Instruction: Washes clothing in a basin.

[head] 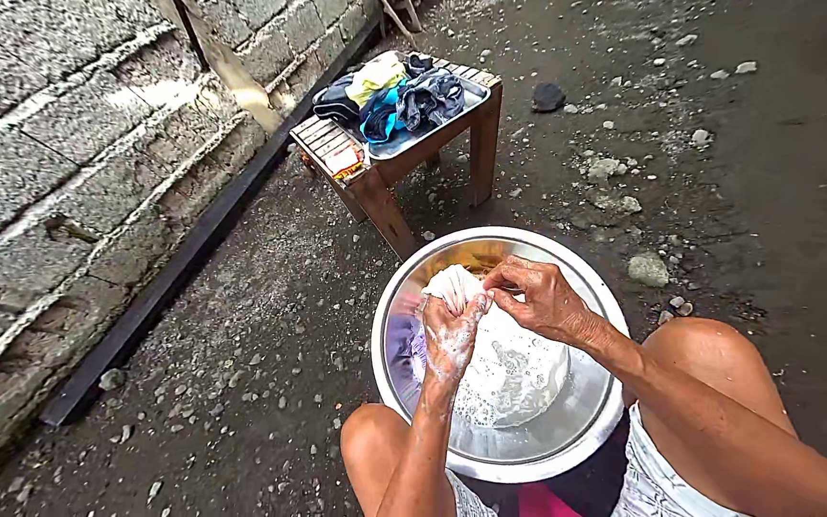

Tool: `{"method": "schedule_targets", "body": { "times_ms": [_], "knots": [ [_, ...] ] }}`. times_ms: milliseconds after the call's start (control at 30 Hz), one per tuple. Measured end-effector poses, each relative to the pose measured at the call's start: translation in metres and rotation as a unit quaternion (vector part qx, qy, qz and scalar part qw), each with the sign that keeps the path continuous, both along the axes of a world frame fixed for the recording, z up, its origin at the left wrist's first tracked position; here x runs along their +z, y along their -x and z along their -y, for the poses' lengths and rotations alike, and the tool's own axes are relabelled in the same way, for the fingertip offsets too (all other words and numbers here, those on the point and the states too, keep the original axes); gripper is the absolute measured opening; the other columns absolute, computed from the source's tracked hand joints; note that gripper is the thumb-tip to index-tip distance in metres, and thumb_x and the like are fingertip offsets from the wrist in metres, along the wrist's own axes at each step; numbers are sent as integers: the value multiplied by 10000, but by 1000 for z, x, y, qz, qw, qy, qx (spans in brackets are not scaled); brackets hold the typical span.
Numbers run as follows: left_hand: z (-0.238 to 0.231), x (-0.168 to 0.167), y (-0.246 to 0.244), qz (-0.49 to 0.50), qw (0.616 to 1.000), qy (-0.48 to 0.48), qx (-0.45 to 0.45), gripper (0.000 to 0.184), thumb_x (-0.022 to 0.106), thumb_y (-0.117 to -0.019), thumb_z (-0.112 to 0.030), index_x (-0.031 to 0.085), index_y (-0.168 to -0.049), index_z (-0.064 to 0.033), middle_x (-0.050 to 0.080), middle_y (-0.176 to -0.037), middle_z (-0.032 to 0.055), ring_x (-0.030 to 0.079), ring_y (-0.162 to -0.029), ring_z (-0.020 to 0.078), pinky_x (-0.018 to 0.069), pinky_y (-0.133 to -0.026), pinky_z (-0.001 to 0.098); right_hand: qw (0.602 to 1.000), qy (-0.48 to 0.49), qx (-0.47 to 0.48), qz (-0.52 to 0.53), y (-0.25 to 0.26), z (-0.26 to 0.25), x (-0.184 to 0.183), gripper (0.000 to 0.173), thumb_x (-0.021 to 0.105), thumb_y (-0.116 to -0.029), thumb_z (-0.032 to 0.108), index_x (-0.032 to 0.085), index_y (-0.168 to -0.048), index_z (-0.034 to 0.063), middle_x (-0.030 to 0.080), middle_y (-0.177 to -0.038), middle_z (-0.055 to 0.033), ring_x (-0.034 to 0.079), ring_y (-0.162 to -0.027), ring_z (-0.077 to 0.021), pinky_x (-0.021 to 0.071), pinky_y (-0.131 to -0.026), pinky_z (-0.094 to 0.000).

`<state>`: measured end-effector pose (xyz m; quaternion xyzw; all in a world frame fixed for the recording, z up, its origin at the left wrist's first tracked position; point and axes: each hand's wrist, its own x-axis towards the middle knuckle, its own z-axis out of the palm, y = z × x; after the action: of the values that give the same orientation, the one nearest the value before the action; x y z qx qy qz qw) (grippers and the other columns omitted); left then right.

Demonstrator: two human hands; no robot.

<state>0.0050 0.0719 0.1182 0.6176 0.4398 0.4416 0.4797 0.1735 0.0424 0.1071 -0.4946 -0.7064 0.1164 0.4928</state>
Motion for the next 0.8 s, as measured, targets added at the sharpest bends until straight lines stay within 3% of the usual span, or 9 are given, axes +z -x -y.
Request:
{"method": "schedule_targets", "body": {
  "times_ms": [233, 333, 467, 633, 800],
  "knots": [
    [4, -1, -2, -17, 1000, -4, 1, 251, 774, -821, -58, 607, -998, 5, 619, -758, 42, 625, -689, 112, 550, -690, 284, 998, -34, -27, 50, 4, 1, -5, 123, 611, -890, 101, 694, -867, 13, 670, -827, -102, 665, -714, -147, 575, -655, -270],
    [2, 0, 1, 22, 999, 19, -18, 304, 760, -833, -37, 596, -1079, 33, 661, -827, 85, 671, -762, 143, 580, -749, 308, 995, 70, -30, -71, 0, 2, 6, 79, 661, -877, 106, 674, -867, 28, 669, -781, -51, 659, -672, -107, 579, -637, -282],
    [0, -2, 3, 23, 999, 24, -22, 361, 770, -835, -68, 592, -1128, 43, 678, -879, 102, 683, -812, 151, 584, -787, 319, 957, 158, -4, -244, -18, -5, 10, 31, 615, -937, 16, 622, -963, 33, 748, -791, -66, 742, -676, -153, 643, -685, -315],
    [2, -3, 1, 30, 999, 26, -36, 367, 759, -841, -54, 579, -1149, 34, 674, -897, 102, 682, -824, 148, 582, -789, 316, 977, 126, 33, -172, -20, -1, 9, 91, 576, -960, 92, 634, -1019, 56, 702, -721, -12, 676, -611, -84, 583, -612, -247],
    [3, -3, 1, 27, 999, 26, -36, 323, 747, -842, -45, 579, -1103, 47, 661, -858, 93, 669, -789, 137, 570, -765, 301, 992, 82, 65, -66, -12, 1, 4, 120, 603, -961, 110, 688, -980, 27, 691, -835, -41, 675, -697, -73, 591, -661, -236]
  ]
}}
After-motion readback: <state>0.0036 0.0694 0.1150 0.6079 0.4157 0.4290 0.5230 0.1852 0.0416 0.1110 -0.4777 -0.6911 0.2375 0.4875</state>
